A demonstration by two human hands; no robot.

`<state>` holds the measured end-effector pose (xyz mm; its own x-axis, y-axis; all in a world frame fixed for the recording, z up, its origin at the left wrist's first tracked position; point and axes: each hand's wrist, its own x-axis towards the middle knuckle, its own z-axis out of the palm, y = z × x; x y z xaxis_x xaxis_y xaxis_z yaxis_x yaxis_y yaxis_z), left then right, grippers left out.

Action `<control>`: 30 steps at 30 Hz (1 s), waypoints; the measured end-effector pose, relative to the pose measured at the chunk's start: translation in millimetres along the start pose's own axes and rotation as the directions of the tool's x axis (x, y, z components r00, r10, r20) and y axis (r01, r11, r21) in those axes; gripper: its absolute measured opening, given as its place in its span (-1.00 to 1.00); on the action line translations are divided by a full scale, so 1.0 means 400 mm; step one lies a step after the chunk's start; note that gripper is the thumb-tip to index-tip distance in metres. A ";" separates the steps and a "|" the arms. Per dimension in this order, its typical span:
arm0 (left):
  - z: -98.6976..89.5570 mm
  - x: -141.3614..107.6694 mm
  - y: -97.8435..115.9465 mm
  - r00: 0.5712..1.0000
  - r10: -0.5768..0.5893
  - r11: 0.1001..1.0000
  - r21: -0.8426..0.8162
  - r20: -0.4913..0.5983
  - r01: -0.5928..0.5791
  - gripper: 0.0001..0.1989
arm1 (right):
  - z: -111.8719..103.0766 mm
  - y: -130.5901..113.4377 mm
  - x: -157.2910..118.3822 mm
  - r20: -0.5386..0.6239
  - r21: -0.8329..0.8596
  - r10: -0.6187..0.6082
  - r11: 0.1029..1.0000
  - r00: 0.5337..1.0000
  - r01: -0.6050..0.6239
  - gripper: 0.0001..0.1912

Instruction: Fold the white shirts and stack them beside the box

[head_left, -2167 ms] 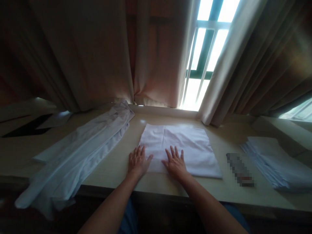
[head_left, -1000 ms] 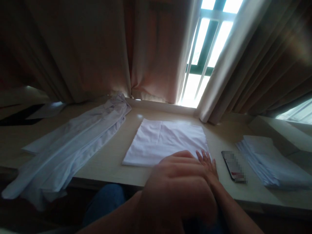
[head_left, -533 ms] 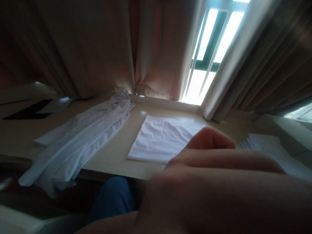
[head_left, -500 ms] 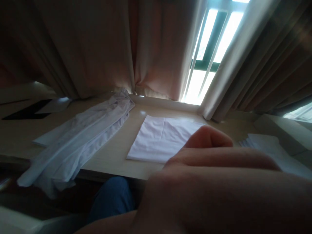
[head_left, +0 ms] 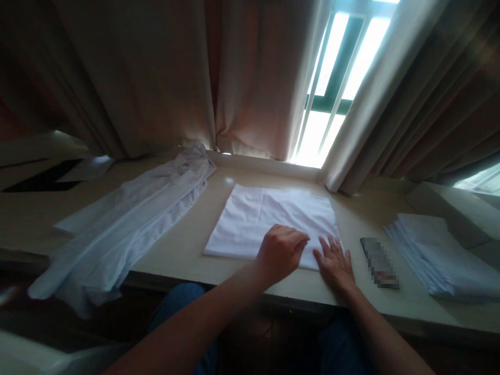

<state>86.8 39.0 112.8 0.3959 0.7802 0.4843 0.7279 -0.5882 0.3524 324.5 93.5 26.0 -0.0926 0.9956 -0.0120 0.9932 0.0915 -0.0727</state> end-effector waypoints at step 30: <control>0.010 -0.307 -0.293 0.807 -0.590 0.716 0.445 -0.027 0.538 -0.36 | 0.037 0.055 -0.017 -0.015 -0.070 -0.060 0.996 0.998 0.059 -0.34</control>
<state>-44.9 13.2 8.8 -0.1246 0.9709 0.2044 0.9833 0.0933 0.1564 345.9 88.6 9.9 -0.1508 0.9885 0.0069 0.9886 0.1508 -0.0037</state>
